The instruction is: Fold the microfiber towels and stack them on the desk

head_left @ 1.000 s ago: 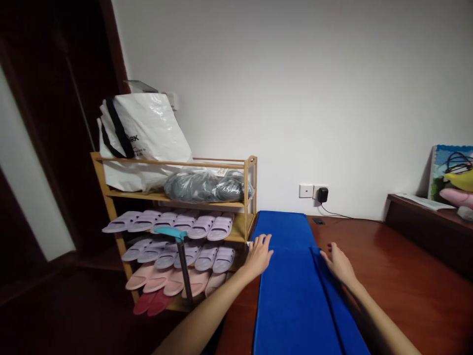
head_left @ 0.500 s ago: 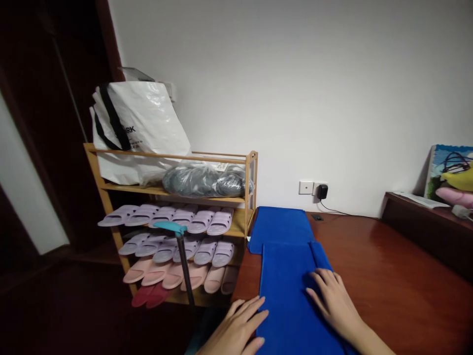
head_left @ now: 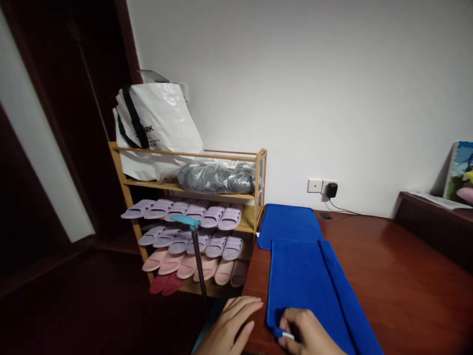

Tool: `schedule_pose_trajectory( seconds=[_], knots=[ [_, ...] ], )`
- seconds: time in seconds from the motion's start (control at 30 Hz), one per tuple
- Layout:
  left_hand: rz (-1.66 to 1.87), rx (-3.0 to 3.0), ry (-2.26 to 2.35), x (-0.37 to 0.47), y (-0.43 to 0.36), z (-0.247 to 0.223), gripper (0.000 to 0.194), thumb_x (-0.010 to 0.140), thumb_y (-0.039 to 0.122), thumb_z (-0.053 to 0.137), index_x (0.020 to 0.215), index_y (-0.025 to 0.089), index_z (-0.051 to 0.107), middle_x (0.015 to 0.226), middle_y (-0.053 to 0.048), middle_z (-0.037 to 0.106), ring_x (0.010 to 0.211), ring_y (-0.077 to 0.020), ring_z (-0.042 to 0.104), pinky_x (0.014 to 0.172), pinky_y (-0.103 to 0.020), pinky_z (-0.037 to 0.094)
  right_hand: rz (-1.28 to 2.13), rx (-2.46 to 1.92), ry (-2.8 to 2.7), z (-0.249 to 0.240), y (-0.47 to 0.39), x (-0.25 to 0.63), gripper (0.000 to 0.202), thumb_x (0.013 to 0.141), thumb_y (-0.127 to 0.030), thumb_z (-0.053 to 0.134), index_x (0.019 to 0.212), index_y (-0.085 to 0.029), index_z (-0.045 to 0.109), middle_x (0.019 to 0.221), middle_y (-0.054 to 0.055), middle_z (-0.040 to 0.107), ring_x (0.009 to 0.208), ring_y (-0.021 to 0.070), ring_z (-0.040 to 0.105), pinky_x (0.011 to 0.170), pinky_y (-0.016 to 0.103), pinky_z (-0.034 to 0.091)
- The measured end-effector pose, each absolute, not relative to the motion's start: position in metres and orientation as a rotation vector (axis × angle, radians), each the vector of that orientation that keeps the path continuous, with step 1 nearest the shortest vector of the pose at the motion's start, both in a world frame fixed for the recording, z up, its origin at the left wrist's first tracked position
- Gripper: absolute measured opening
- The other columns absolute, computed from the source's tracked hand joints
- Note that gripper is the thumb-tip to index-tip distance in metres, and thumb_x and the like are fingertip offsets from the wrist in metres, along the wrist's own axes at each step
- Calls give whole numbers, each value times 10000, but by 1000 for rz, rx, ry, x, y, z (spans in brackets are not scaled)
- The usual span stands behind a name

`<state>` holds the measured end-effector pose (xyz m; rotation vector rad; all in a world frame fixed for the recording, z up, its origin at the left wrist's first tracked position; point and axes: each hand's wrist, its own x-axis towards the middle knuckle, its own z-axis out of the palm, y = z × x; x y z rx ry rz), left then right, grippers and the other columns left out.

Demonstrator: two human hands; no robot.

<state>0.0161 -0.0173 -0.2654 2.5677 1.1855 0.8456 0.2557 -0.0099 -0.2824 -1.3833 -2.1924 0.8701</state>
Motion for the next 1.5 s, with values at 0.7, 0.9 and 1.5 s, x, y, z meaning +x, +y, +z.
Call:
schedule_pose_trajectory(
  seconds=[0.7, 0.9, 1.5],
  knots=[
    [741, 2660, 972, 88, -1, -239, 136, 907, 177, 499, 966, 221, 612, 976, -21, 634, 924, -190, 569, 873, -319, 432, 669, -1579, -1823, -280, 6, 335, 453, 853, -568, 415, 658, -174, 524, 646, 9, 529, 651, 126, 464, 639, 246, 332],
    [732, 2594, 1094, 89, 12, -257, 107, 893, 168, 513, 939, 217, 596, 948, -19, 604, 894, -202, 549, 841, -340, 417, 973, -1494, -1699, -283, 1, 348, 462, 793, -598, 495, 617, -173, 446, 602, -21, 404, 630, 102, 357, 597, 227, 291],
    [601, 2516, 1122, 67, -18, -254, 125, 834, 192, 594, 947, 220, 549, 1106, -34, 559, 1027, -239, 495, 909, -366, 393, 544, -1518, -1920, -280, -7, 312, 312, 863, -431, 433, 730, -196, 589, 835, 50, 621, 848, 185, 547, 834, 335, 397]
  ],
)
